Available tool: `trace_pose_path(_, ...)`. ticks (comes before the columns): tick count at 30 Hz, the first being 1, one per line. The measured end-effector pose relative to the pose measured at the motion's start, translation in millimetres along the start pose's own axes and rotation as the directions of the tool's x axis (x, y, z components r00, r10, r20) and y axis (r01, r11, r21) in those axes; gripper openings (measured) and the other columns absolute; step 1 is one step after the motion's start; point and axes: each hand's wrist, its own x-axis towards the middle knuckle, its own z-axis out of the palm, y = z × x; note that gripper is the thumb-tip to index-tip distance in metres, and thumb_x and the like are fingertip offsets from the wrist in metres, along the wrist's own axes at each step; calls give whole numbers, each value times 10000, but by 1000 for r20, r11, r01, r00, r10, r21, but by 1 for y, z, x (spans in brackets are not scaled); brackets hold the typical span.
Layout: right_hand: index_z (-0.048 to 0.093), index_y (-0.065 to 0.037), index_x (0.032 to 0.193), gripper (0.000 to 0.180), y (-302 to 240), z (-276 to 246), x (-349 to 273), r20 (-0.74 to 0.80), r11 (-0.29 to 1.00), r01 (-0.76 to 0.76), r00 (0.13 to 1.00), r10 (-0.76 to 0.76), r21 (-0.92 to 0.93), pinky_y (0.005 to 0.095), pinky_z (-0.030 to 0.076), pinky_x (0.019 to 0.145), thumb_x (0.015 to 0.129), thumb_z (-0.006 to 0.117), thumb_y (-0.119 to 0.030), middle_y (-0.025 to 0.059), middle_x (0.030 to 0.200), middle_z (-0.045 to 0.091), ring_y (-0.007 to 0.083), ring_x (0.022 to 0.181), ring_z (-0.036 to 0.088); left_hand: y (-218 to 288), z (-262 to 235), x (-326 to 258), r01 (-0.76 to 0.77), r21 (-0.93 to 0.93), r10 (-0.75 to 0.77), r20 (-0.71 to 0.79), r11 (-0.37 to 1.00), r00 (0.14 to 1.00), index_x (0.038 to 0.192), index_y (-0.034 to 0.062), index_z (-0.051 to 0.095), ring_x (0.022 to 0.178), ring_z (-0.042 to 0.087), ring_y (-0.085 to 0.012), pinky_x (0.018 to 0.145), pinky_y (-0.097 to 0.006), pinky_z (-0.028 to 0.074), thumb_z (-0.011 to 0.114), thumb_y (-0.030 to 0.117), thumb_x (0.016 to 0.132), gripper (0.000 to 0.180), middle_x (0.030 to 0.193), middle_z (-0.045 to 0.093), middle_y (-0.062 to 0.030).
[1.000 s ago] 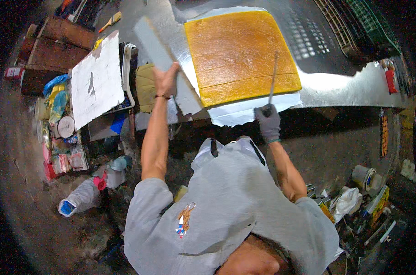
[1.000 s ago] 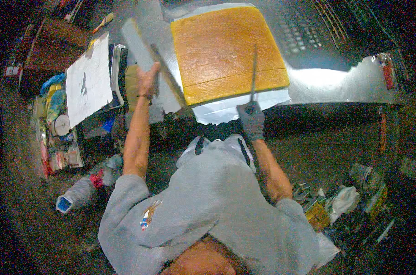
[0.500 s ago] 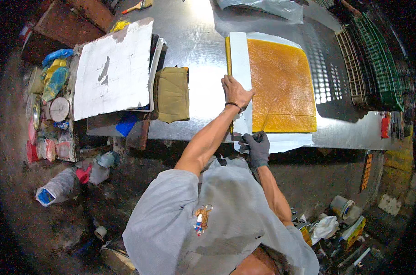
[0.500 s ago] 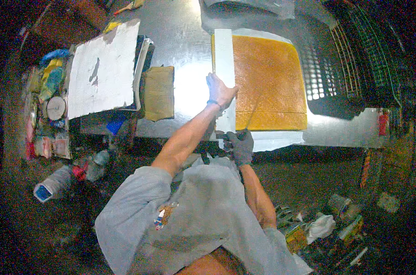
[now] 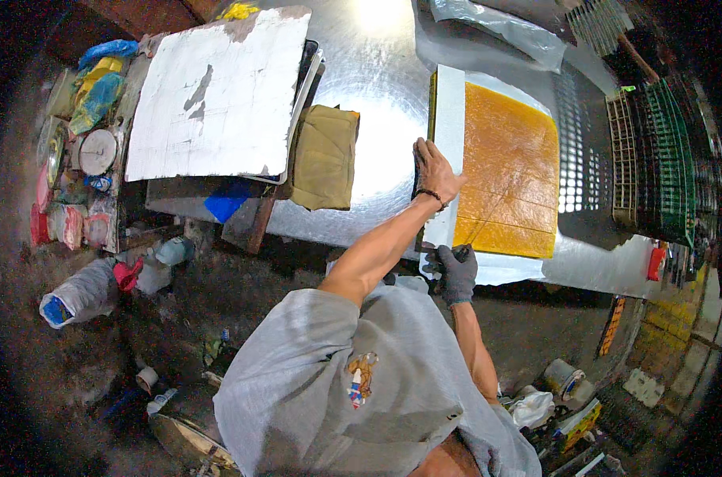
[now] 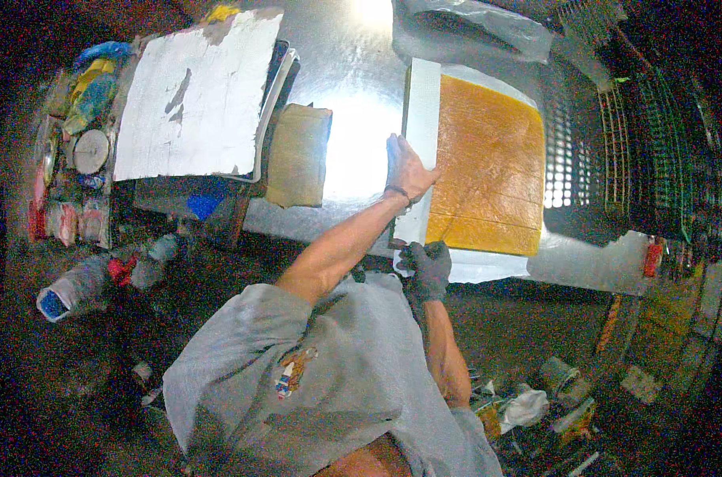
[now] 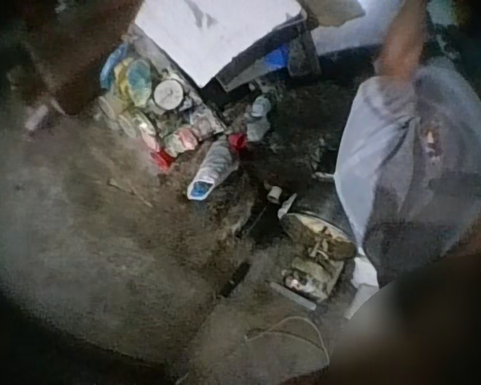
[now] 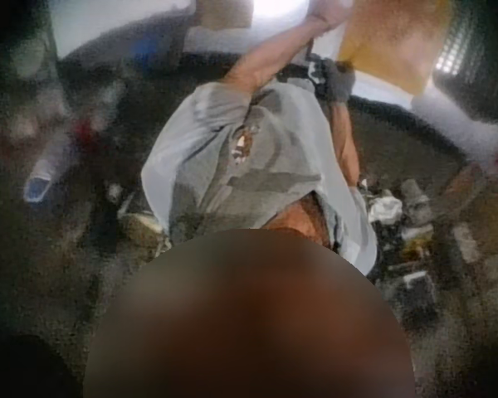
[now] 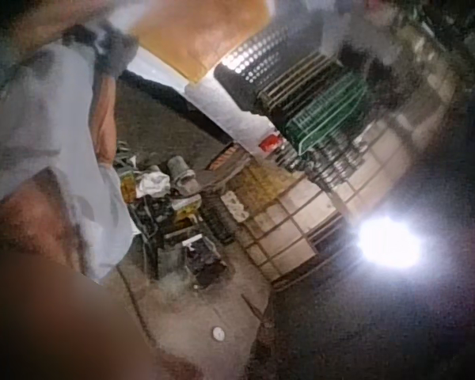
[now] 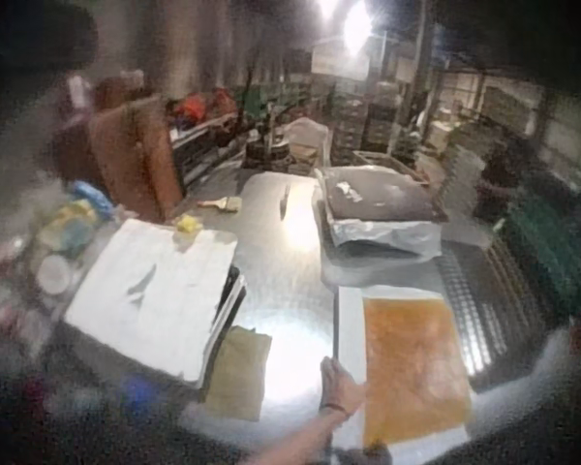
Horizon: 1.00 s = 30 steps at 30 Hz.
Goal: The person uses a knife and a straightedge to cut a large rectangular sheet of yellow food into uniform strips and squares on a metal table. After cutting, the person picks up a tray of round baked items and walks through the workspace.
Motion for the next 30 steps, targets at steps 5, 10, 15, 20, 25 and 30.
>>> trace_pose_path(5, 467, -26, 933, 207, -6, 2, -3, 5, 1000, -8, 1000, 8, -9, 351, 547, 530, 882, 667, -39, 160, 783, 641, 210, 591, 616, 5, -8, -2, 15, -33, -15, 24, 999, 1000, 1416, -223, 124, 1437, 112, -534, 1217, -545, 124, 845, 322, 685, 1162, 1506, 102, -407)
trace_pose_path(10, 457, -6, 917, 208, 3, -9, 7, 72, 1000, 21, 997, -19, -17, 393, 591, 545, 893, 662, -31, 179, 781, 648, 254, 639, 662, -2, 2, 1, -10, -24, 9, -15, 1000, 1000, 1414, -233, 116, 1431, 111, -544, 1211, -558, 128, 826, 342, 703, 1158, 1503, 102, -412)
trace_pose_path(15, 450, 2, 923, 209, 8, -13, 13, 87, 999, 32, 996, -29, -32, 404, 607, 545, 902, 656, -26, 191, 798, 657, 270, 646, 679, -9, 9, 2, -40, 15, 41, -30, 999, 999, 1407, -249, 118, 1430, 105, -552, 1209, -566, 121, 806, 357, 722, 1144, 1503, 87, -426)
trace_pose_path(20, 449, -3, 927, 209, 11, -14, 13, 97, 1000, 24, 995, -23, -10, 389, 600, 537, 906, 655, -31, 187, 782, 657, 259, 633, 675, -8, 4, 0, -40, 5, 40, 0, 999, 999, 1406, -255, 119, 1429, 95, -560, 1208, -569, 116, 794, 373, 733, 1142, 1501, 71, -439)
trace_pose_path(25, 449, -5, 923, 207, 9, -13, 10, 73, 999, 22, 997, -20, -25, 392, 601, 540, 904, 654, -33, 188, 771, 655, 258, 613, 668, -12, 11, 1, -38, 15, 39, -23, 999, 999, 1422, -243, 114, 1443, 88, -543, 1216, -551, 100, 795, 388, 739, 1152, 1514, 72, -427)
trace_pose_path(30, 501, -18, 887, 202, 6, -3, 3, 19, 998, 54, 998, -53, -23, 341, 517, 516, 858, 688, -90, 139, 720, 635, 209, 561, 615, -22, 23, 10, -29, 15, 29, 0, 999, 1000, 1453, -222, 91, 1466, 44, -523, 1227, -529, 72, 842, 492, 695, 1283, 1543, 21, -413)
